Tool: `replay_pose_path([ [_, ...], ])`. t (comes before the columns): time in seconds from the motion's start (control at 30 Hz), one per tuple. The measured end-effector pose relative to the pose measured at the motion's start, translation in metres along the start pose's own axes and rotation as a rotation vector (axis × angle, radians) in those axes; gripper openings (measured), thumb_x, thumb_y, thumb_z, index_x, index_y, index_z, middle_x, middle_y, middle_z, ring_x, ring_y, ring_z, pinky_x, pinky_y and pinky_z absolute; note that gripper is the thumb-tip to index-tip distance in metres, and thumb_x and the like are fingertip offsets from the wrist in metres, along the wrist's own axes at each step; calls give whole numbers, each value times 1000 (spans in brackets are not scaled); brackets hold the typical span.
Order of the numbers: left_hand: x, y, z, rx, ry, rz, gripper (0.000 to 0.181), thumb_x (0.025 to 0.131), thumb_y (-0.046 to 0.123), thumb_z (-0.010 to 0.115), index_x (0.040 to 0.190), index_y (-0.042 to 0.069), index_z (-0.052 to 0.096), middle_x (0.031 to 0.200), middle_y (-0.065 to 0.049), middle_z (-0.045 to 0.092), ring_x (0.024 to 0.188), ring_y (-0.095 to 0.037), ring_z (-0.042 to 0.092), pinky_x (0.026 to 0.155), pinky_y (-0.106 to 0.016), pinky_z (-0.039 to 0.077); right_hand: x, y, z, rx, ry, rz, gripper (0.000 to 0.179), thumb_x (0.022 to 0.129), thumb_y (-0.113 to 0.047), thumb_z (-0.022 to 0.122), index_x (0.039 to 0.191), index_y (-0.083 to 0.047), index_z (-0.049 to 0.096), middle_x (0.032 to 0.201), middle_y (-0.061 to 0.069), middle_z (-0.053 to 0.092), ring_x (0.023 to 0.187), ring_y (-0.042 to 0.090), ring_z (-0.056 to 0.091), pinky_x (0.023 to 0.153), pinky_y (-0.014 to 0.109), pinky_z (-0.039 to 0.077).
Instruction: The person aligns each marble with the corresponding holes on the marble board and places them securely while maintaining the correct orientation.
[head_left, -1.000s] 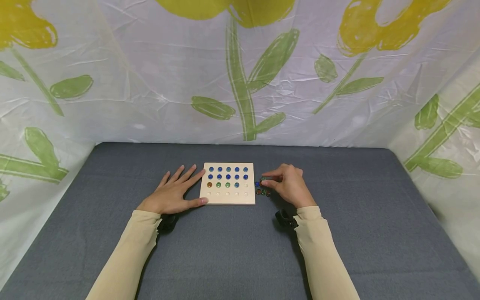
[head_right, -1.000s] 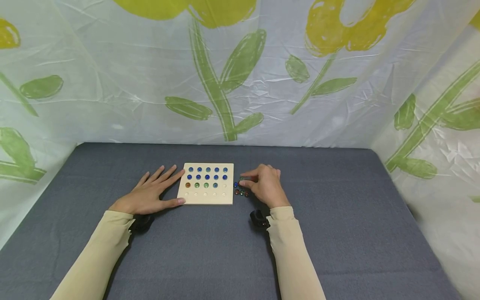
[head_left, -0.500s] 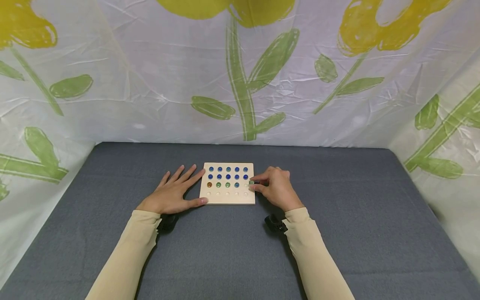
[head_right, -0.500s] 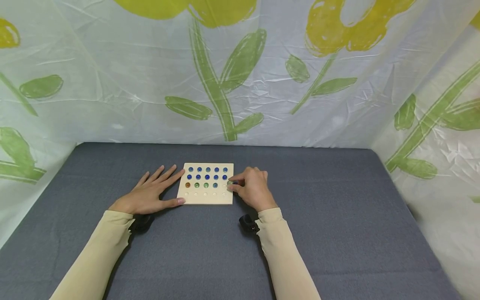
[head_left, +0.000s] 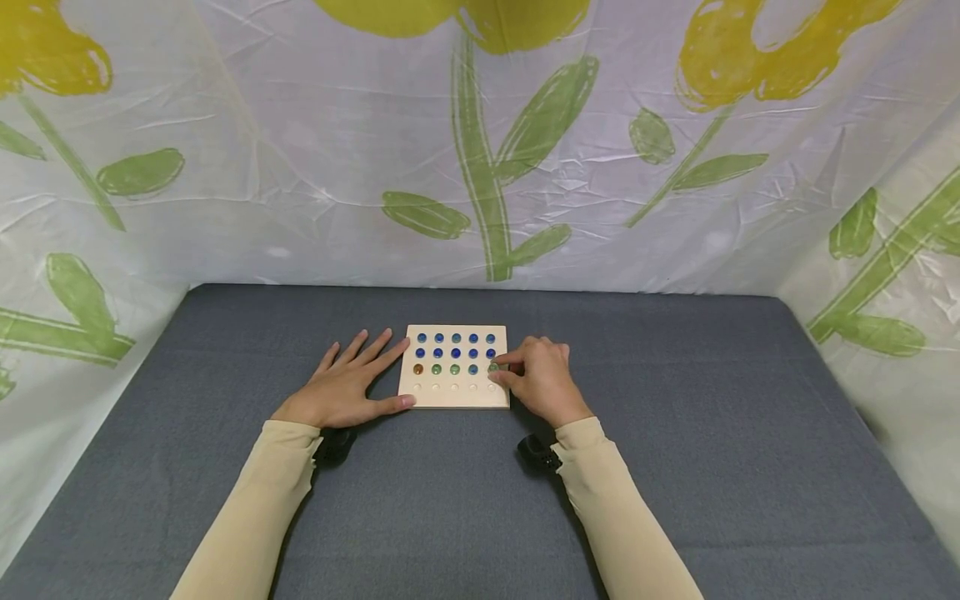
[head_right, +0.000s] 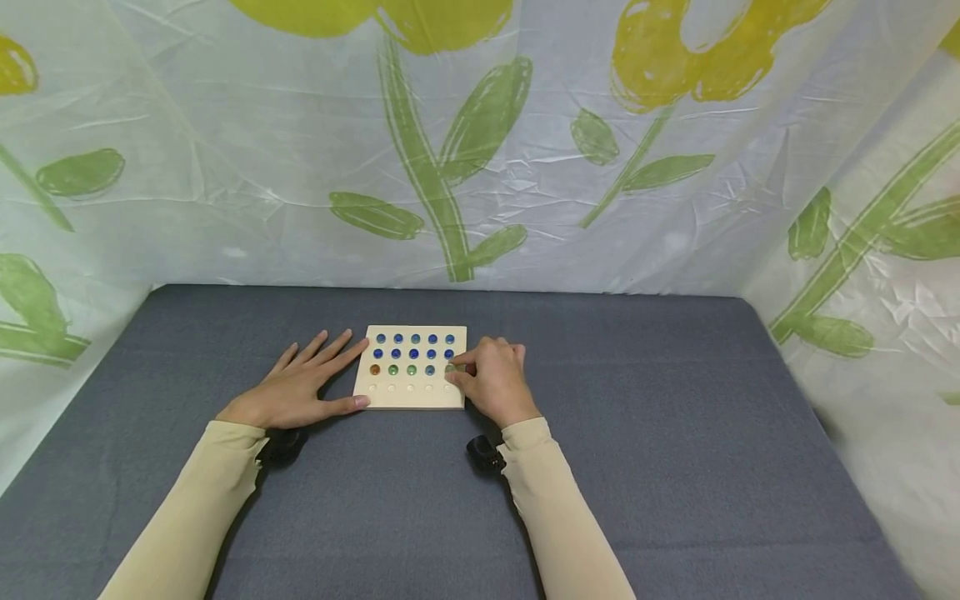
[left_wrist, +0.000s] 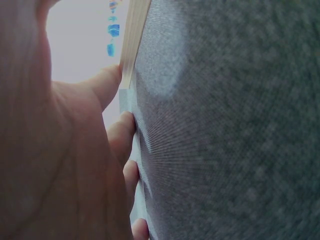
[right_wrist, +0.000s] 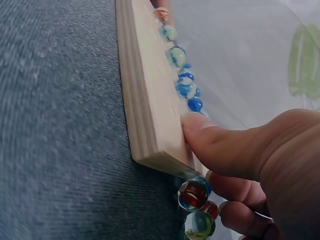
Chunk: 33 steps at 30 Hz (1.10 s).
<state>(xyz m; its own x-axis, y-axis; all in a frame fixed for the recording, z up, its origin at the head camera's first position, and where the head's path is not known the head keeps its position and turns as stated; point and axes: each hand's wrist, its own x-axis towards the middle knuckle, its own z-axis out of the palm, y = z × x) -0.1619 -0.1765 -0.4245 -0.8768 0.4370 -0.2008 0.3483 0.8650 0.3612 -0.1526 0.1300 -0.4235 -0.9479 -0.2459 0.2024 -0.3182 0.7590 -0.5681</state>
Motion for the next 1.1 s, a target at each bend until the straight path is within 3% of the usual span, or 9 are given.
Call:
replay_pose_path([
  [0.67, 0, 0, 1, -6, 15, 8, 98, 88, 76, 55, 164, 25, 21, 170, -10, 12, 155, -40, 3, 119, -66, -2, -1, -4, 1, 23, 6, 18, 21, 84, -19, 85, 102, -8, 83, 73, -3, 57, 74, 18, 50, 82, 45, 29],
  [1.1, 1, -3, 4, -20, 22, 8, 98, 87, 79, 54, 164, 28, 21, 170, -8, 12, 155, -38, 1, 119, -65, -4, -1, -3, -8, 17, 0, 10, 22, 83, -20, 86, 102, -9, 83, 73, -2, 58, 72, 17, 48, 77, 43, 28],
])
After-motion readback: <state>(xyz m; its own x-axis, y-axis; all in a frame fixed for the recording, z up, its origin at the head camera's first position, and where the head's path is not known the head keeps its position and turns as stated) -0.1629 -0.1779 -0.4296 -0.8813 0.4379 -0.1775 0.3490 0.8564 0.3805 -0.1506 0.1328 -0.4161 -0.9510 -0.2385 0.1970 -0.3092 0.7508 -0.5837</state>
